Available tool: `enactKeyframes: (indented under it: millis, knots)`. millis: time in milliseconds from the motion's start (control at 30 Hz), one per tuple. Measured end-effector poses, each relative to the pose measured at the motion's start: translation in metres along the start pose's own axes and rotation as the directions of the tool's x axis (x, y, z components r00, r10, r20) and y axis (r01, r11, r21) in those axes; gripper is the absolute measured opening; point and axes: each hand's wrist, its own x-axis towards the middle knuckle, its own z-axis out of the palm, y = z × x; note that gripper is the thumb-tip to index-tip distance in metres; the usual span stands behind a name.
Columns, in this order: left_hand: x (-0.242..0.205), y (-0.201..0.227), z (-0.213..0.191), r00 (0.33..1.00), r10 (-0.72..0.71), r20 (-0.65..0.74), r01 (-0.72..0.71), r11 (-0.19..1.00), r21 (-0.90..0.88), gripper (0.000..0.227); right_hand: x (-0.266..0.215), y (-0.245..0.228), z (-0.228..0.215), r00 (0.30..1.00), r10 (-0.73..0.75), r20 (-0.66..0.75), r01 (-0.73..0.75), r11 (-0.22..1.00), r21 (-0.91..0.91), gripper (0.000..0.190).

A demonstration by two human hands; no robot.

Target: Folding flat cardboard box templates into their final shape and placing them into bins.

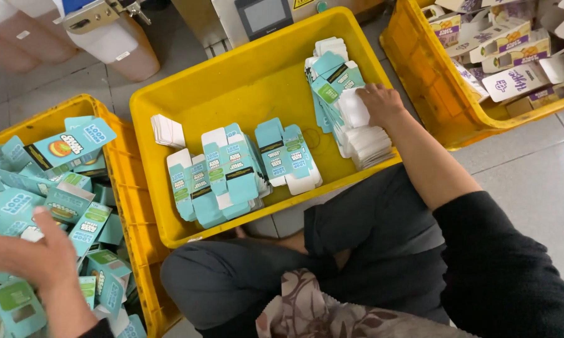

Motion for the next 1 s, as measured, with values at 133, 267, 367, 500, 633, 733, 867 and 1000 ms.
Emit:
enactKeyframes:
  millis: [133, 267, 367, 500, 633, 733, 867, 1000]
  knots:
    - [0.005, 0.156, -0.073, 0.999, 0.021, 0.036, -0.001, 0.875, -0.485, 0.083, 0.007, -0.009, 0.011, 0.999, -0.003, -0.041, 0.0, 0.997, -0.074, 0.102]
    - [-0.023, 0.23, -0.034, 0.999, 0.05, -0.018, -0.048, 0.705, -0.708, 0.086, 0.008, -0.009, 0.018, 0.996, 0.054, -0.071, -0.057, 0.998, -0.04, 0.105]
    - [-0.046, 0.284, -0.018, 0.992, 0.071, 0.108, 0.04, 0.628, -0.777, 0.077, -0.004, -0.01, 0.005, 0.983, 0.092, -0.159, -0.075, 0.991, 0.111, 0.108]
    - [-0.073, 0.329, -0.013, 0.959, 0.19, 0.212, 0.093, 0.495, -0.864, 0.051, -0.03, -0.034, -0.038, 0.934, 0.098, -0.344, -0.039, 0.984, 0.177, 0.07]
    - [-0.094, 0.336, 0.0, 0.889, 0.386, 0.248, 0.013, 0.52, -0.854, 0.037, 0.005, -0.034, 0.024, 0.94, 0.23, -0.253, -0.231, 0.973, 0.028, 0.074]
    - [-0.102, 0.335, 0.002, 0.866, 0.425, 0.264, -0.03, 0.572, -0.82, 0.036, -0.027, -0.081, -0.035, 0.92, 0.203, -0.335, -0.226, 0.974, -0.029, 0.098]
    - [-0.1, 0.338, 0.009, 0.872, 0.425, 0.243, -0.035, 0.549, -0.835, 0.036, -0.015, -0.142, 0.009, 0.886, 0.002, -0.463, 0.061, 0.991, 0.121, 0.067]
    - [-0.098, 0.335, 0.011, 0.86, 0.411, 0.303, 0.024, 0.559, -0.829, 0.035, -0.006, -0.196, 0.07, 0.998, 0.047, -0.049, -0.024, 0.917, 0.397, 0.068]
